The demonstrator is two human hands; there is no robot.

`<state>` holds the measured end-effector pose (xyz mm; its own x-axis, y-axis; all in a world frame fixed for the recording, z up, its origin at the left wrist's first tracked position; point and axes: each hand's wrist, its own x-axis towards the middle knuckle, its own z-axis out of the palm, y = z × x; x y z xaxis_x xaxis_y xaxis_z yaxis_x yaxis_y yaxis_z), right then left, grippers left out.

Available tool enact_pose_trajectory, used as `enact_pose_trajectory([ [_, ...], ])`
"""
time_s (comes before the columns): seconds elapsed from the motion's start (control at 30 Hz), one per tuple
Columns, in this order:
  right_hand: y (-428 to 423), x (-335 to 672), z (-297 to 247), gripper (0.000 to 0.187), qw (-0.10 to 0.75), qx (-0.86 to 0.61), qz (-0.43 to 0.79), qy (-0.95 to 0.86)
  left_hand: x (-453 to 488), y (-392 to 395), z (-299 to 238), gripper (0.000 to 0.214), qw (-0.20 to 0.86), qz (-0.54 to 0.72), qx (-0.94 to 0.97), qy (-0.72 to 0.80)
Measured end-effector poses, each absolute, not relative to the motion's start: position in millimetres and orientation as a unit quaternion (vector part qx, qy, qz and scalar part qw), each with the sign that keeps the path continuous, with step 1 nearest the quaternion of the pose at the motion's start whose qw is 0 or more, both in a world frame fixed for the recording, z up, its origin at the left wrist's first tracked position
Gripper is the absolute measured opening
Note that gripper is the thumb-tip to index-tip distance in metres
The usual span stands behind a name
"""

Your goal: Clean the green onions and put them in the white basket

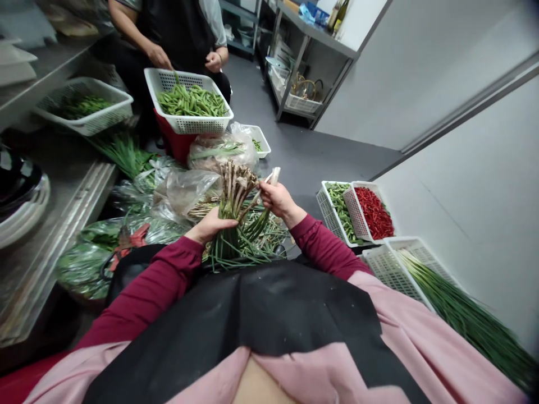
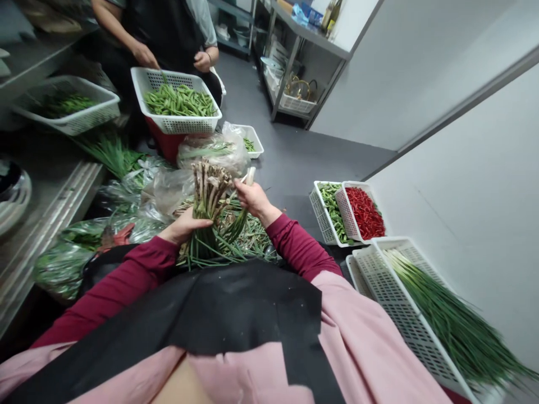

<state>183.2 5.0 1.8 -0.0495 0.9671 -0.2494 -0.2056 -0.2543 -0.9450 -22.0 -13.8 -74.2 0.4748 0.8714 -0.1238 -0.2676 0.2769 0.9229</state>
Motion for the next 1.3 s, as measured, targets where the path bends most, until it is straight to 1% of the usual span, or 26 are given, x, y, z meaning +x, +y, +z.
enact_pose_trajectory([
  [0.07,13.1,193.1,2.0,0.034,0.541,-0.538,0.525,-0.378,-26.5,-9.0,-74.4,0.041,0.732,0.405,0.43,0.34],
  [0.17,25.3,227.2,7.1,0.037,0.647,-0.575,0.316,-0.388,-41.1,0.3,-71.7,0.034,0.75,0.436,0.379,0.322],
  [0.2,27.4,237.1,9.9,0.038,0.658,-0.574,0.267,-0.407,-46.1,2.9,-70.1,0.034,0.757,0.452,0.361,0.304],
  [0.27,25.3,243.8,13.6,0.038,0.632,-0.57,0.23,-0.471,-53.2,6.3,-66.3,0.036,0.769,0.483,0.327,0.262],
  [0.33,14.8,227.8,10.7,0.032,0.543,-0.562,0.27,-0.563,-54.8,7.0,-62.8,0.037,0.778,0.496,0.309,0.229],
  [0.4,0.0,194.4,-0.5,0.027,0.42,-0.538,0.352,-0.641,-52.1,5.8,-60.5,0.036,0.784,0.491,0.309,0.219],
  [0.43,-7.2,175.4,-8.2,0.025,0.374,-0.524,0.394,-0.656,-50.0,5.0,-60.0,0.036,0.785,0.487,0.313,0.221],
  [0.5,-19.2,142.1,-25.0,0.025,0.332,-0.488,0.459,-0.664,-45.9,4.1,-60.0,0.035,0.784,0.477,0.321,0.231],
  [0.57,-27.2,121.8,-39.3,0.024,0.32,-0.478,0.48,-0.662,-43.2,5.0,-61.3,0.034,0.783,0.472,0.323,0.244],
  [0.7,-28.8,122.3,-52.2,0.015,0.336,-0.525,0.438,-0.648,-42.7,11.1,-65.7,0.032,0.78,0.468,0.305,0.282],
  [0.77,-20.3,138.1,-48.6,0.014,0.366,-0.543,0.41,-0.635,-44.3,13.8,-68.4,0.031,0.773,0.471,0.303,0.298],
  [0.83,-6.9,161.0,-36.9,0.015,0.415,-0.561,0.395,-0.597,-46.1,14.7,-71.1,0.029,0.759,0.481,0.318,0.302],
  [0.93,13.6,199.4,-5.3,0.023,0.487,-0.574,0.427,-0.501,-45.7,11.9,-74.3,0.027,0.747,0.482,0.351,0.293],
  [1.1,26.9,231.2,49.6,0.027,0.526,-0.561,0.485,-0.416,-28.6,2.6,-76.7,0.025,0.773,0.417,0.384,0.285],
  [1.2,29.4,224.0,57.3,0.029,0.541,-0.557,0.489,-0.397,-12.6,-2.1,-78.4,0.024,0.789,0.396,0.396,0.252],
  [1.3,35.6,208.7,46.1,0.033,0.548,-0.554,0.496,-0.384,0.7,-6.3,-80.3,0.024,0.808,0.387,0.383,0.227],
])
